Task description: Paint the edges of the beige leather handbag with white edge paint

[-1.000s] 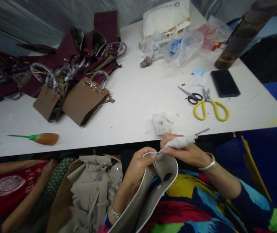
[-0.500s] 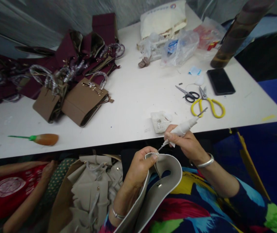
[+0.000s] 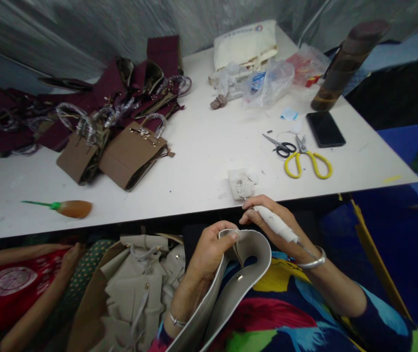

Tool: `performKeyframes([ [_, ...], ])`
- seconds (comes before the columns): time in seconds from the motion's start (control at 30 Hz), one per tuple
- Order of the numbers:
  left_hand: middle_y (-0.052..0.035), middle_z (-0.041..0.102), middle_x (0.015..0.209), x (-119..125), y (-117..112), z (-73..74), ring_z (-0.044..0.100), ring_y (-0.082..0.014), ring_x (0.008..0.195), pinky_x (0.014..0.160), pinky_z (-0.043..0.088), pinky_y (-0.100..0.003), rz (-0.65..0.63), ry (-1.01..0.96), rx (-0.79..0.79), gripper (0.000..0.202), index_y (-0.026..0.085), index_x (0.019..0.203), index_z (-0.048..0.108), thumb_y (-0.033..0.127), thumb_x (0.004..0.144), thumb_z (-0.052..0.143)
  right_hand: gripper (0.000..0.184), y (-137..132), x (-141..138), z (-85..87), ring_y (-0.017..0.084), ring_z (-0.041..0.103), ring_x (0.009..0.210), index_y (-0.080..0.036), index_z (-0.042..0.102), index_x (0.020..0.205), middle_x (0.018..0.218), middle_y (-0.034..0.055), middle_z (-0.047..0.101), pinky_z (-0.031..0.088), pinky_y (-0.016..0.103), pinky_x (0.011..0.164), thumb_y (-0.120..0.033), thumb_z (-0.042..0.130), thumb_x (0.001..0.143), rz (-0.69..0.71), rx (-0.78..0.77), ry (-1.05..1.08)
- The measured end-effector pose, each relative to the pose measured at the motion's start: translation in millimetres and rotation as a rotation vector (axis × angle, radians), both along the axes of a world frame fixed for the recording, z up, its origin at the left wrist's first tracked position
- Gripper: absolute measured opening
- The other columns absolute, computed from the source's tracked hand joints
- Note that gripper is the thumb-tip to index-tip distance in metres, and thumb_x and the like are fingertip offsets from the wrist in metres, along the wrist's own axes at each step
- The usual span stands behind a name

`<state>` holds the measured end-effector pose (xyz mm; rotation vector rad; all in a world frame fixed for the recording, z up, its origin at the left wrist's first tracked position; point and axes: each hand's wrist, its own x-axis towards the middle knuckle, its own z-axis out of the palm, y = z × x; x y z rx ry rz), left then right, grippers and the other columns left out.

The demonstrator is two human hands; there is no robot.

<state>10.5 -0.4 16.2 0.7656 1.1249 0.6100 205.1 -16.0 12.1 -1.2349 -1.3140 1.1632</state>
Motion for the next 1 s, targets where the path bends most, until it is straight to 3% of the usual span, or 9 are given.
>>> performKeyframes([
  [0.3,-0.0011,0.065,0.074,10,-11,4.8,0.053,-0.0139,0.068,0.066,0.04,-0.026,-0.072,0.151,0.108,0.026,0.013,0.084,0.069,0.03,0.067,0.08,0.026,-21,3,14.9,0.013,0.061,0.074,-0.024,0.053,0.117,0.092,-0.0017,0.066,0.049,0.025,0.068,-0.026,0.067,0.095,0.223,-0.007,-0.235],
  [0.63,0.0029,0.061,0.067,13,-20,2.1,0.051,-0.0117,0.061,0.058,0.04,-0.023,-0.127,0.172,0.192,0.018,0.015,0.08,0.068,0.023,0.066,0.075,0.031,-35,0,16.2,0.01,0.061,0.071,-0.025,0.054,0.114,0.093,-0.004,0.067,0.047,0.021,0.065,-0.016,0.068,0.088,0.166,-0.049,-0.26],
  [1.0,0.0016,0.062,0.068,11,-21,8.2,0.052,-0.0113,0.06,0.058,0.042,-0.023,-0.098,0.167,0.131,0.02,0.014,0.078,0.069,0.024,0.062,0.077,0.025,-39,-7,15.4,0.008,0.055,0.063,-0.022,0.058,0.105,0.084,-0.0048,0.064,0.041,0.018,0.057,-0.014,0.067,0.084,0.116,-0.012,-0.207],
])
